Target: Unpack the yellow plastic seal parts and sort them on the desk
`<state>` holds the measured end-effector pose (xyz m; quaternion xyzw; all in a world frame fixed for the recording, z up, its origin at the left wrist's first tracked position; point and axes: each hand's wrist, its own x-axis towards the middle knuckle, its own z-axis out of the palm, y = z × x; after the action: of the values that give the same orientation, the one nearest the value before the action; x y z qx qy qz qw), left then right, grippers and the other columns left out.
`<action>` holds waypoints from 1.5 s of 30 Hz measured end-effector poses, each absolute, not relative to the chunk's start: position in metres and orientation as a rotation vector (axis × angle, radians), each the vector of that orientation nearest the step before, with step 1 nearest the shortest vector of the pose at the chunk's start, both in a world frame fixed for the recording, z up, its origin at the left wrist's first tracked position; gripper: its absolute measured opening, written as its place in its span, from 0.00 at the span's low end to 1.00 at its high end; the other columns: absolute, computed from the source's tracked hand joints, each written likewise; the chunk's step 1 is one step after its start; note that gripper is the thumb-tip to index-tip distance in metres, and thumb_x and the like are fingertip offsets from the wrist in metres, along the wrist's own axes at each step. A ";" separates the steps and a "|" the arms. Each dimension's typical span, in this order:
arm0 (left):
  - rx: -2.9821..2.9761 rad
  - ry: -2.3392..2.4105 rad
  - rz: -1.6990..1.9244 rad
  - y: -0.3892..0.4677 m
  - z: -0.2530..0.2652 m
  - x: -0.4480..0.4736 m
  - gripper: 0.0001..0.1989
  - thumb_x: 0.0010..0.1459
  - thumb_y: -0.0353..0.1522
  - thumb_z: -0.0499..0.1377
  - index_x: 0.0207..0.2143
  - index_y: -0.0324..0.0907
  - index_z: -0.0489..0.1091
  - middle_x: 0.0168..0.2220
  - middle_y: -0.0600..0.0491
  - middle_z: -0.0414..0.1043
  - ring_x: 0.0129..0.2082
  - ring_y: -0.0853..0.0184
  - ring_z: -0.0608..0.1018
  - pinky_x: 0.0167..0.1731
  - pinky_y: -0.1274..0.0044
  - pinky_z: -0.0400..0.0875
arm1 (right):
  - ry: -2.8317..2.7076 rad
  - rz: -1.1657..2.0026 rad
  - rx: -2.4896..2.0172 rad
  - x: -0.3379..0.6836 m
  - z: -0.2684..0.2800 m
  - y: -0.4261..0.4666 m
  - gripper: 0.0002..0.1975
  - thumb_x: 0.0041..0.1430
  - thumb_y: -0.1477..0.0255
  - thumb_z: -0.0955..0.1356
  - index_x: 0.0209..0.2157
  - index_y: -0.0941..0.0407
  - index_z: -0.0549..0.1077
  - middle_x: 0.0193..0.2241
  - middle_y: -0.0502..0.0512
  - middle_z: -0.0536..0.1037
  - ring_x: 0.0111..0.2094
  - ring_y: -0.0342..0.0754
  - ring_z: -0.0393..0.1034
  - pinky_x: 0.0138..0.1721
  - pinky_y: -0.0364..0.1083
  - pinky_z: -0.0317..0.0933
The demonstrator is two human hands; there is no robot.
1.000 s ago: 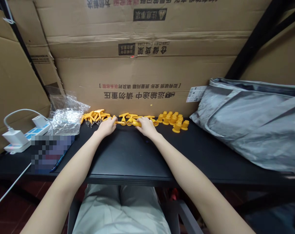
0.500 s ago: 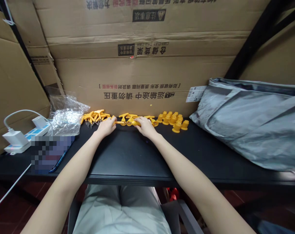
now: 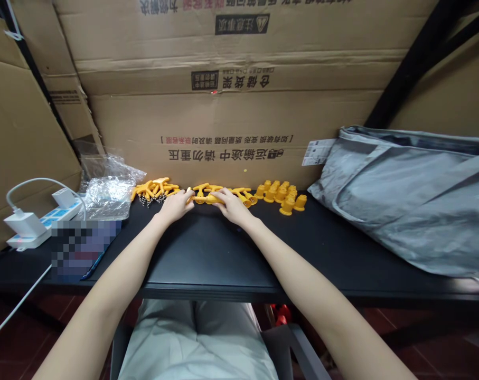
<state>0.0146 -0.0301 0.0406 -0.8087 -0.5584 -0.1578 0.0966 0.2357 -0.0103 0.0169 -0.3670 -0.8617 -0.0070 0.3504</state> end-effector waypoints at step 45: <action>-2.443 -1.559 -0.659 -0.026 0.035 0.009 0.13 0.56 0.31 0.54 0.45 0.42 0.70 0.42 0.49 0.76 0.41 0.63 0.77 0.41 0.76 0.69 | -1.776 1.120 -0.951 0.251 0.029 -0.005 0.23 0.51 0.66 0.73 0.43 0.54 0.59 0.25 0.43 0.75 0.20 0.41 0.72 0.23 0.39 0.62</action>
<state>0.0092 -0.0258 0.0350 -0.8190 -0.5227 -0.2211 0.0847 0.2509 -0.0054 0.0288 -0.3772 -0.7040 0.4442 0.4061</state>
